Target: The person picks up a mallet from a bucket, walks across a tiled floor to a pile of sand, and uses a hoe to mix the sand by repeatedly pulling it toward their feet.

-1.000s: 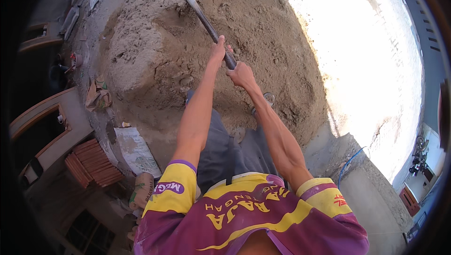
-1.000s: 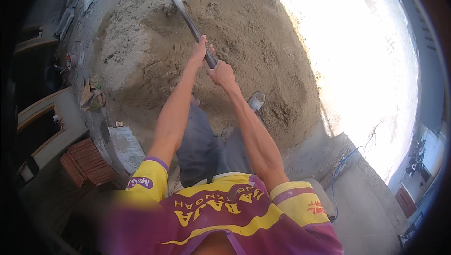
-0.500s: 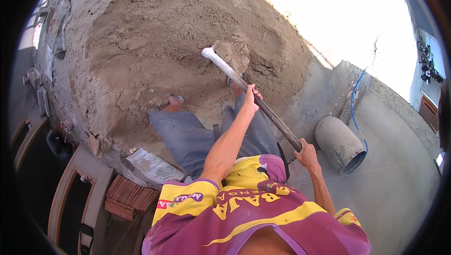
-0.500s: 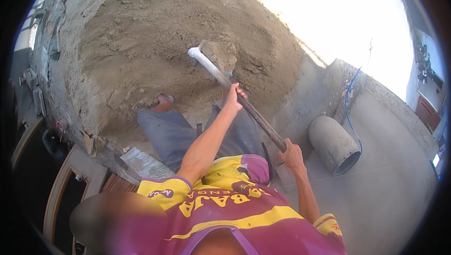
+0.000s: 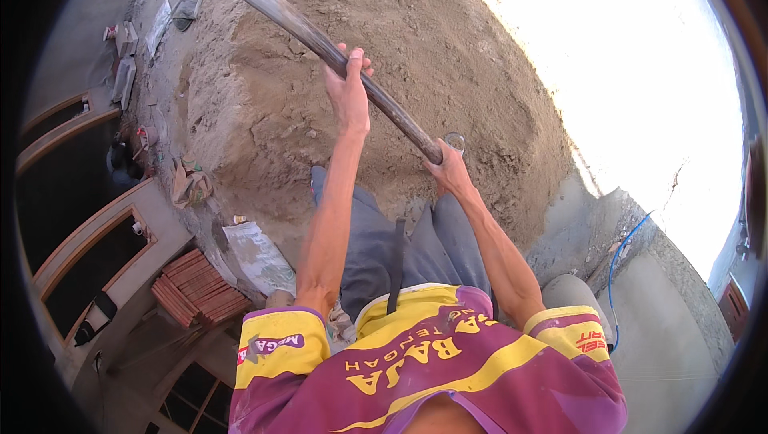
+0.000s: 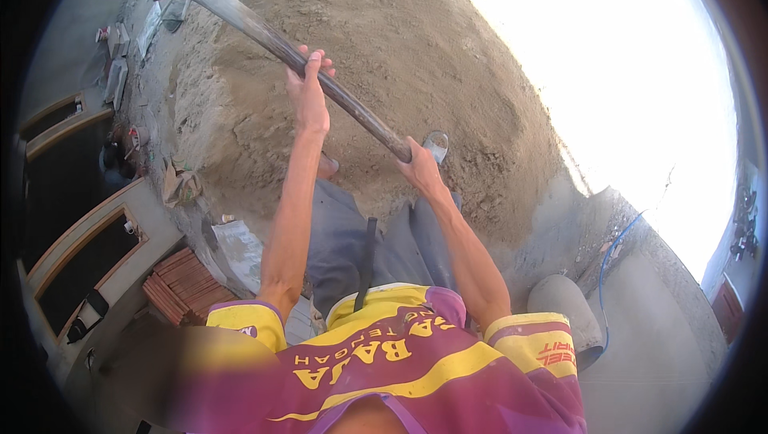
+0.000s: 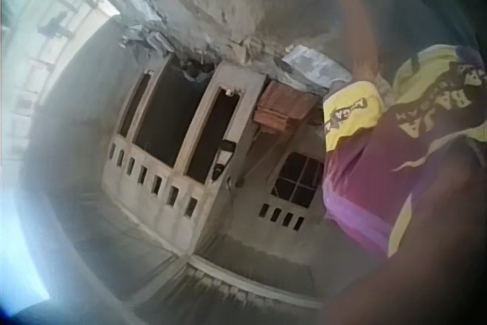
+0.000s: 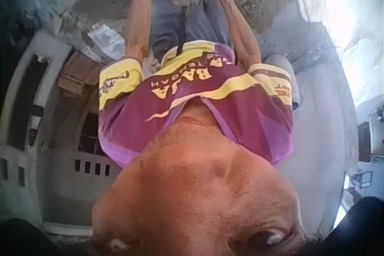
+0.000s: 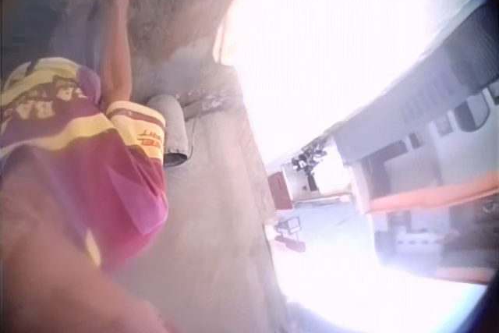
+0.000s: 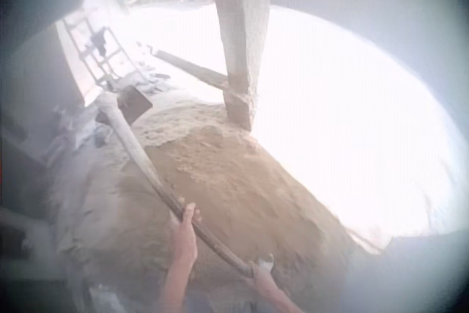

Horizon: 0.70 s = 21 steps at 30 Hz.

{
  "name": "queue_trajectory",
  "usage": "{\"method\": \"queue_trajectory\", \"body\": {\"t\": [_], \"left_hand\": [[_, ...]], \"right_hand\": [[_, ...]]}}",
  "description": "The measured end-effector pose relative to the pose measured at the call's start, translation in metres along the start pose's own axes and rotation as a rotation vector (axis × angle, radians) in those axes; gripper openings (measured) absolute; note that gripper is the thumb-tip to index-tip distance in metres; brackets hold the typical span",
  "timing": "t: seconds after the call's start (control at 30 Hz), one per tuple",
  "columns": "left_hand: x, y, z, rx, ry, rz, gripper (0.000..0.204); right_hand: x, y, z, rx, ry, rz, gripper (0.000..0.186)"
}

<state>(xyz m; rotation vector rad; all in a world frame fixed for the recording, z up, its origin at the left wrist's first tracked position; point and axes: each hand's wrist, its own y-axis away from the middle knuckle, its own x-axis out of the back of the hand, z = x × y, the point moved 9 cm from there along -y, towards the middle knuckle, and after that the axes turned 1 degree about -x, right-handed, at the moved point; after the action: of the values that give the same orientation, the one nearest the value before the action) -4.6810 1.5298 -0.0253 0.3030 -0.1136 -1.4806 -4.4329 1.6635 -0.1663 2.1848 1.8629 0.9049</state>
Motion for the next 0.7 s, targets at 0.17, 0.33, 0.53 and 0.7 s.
{"method": "queue_trajectory", "body": {"t": [0.17,0.33,0.53,0.7], "left_hand": [[0.037,-0.045,-0.016,-0.062,-0.538,0.066,0.067],[0.106,-0.096,-0.165,0.226,-0.587,0.038,0.078],[0.04,0.022,-0.324,0.736,-0.37,-0.175,0.047],[0.026,0.054,-0.366,0.944,0.394,0.218,0.022]], "right_hand": [[-0.065,-0.132,-0.152,0.111,0.008,-0.068,0.042],[-0.104,-0.144,-0.098,-0.1,0.19,-0.152,0.042],[-0.048,-0.073,0.04,-0.309,0.359,-0.164,0.044],[0.042,0.081,0.02,-0.417,0.327,-0.14,0.048]]}}
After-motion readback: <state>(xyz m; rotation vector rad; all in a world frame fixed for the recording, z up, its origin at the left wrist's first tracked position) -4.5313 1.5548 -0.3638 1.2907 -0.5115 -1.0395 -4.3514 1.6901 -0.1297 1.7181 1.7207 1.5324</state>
